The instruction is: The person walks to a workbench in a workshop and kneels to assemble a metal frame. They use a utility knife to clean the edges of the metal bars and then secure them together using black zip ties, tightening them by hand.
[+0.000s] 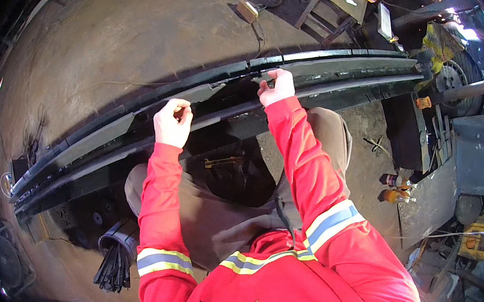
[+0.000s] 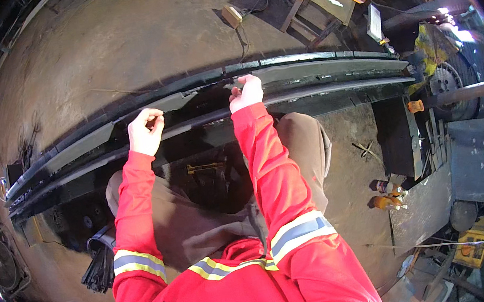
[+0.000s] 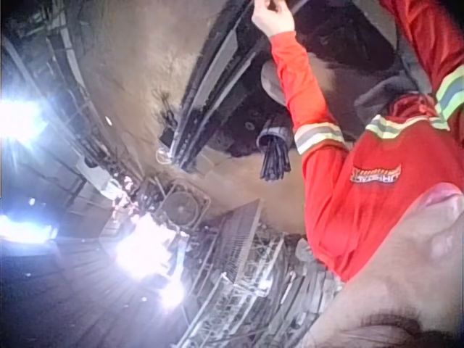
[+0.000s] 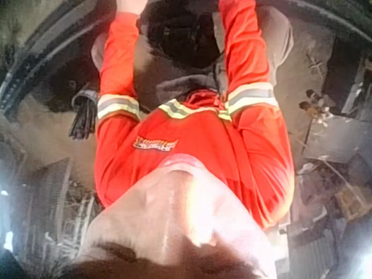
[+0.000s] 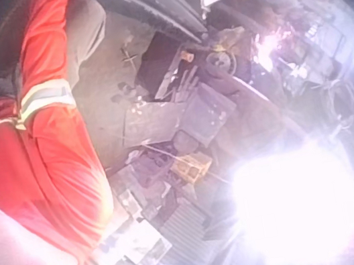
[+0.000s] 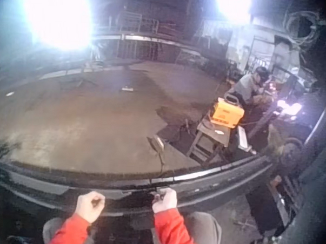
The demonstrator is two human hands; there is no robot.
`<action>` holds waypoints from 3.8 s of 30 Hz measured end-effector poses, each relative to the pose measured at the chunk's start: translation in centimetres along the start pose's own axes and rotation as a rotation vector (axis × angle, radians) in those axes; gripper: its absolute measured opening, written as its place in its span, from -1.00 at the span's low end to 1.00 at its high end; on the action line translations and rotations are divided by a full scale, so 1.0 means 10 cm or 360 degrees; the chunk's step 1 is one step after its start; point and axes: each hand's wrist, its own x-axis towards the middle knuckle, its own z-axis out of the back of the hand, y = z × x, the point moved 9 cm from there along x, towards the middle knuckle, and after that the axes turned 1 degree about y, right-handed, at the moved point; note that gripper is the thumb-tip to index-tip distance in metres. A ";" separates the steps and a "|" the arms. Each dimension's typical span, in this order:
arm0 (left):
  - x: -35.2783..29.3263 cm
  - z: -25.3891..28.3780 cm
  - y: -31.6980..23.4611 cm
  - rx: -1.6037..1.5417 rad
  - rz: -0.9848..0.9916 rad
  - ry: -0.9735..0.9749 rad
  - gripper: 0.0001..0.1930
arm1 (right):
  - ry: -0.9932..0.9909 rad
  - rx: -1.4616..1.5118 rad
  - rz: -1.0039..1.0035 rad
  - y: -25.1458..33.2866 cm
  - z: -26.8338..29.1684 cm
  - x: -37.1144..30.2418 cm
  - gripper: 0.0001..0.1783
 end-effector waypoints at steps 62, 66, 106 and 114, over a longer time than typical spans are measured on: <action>0.27 0.01 0.09 0.0162 0.0093 0.0267 -0.69 | 0.0617 -0.2481 0.2271 -0.41 -0.63 -1.18 -0.54; -0.12 0.44 0.58 0.0110 0.0151 -0.0059 -0.72 | 0.0269 -0.2501 0.2308 -0.59 -0.74 -1.34 -0.49; -0.03 0.70 -0.03 -0.0415 0.0218 -0.0124 -0.82 | 0.0656 -0.3483 0.2071 -1.33 -1.16 -1.29 -0.71; -0.20 1.03 0.57 -0.0436 0.0432 -0.0349 -0.86 | 0.0403 -0.2018 0.2269 -0.79 -0.87 -1.77 -0.84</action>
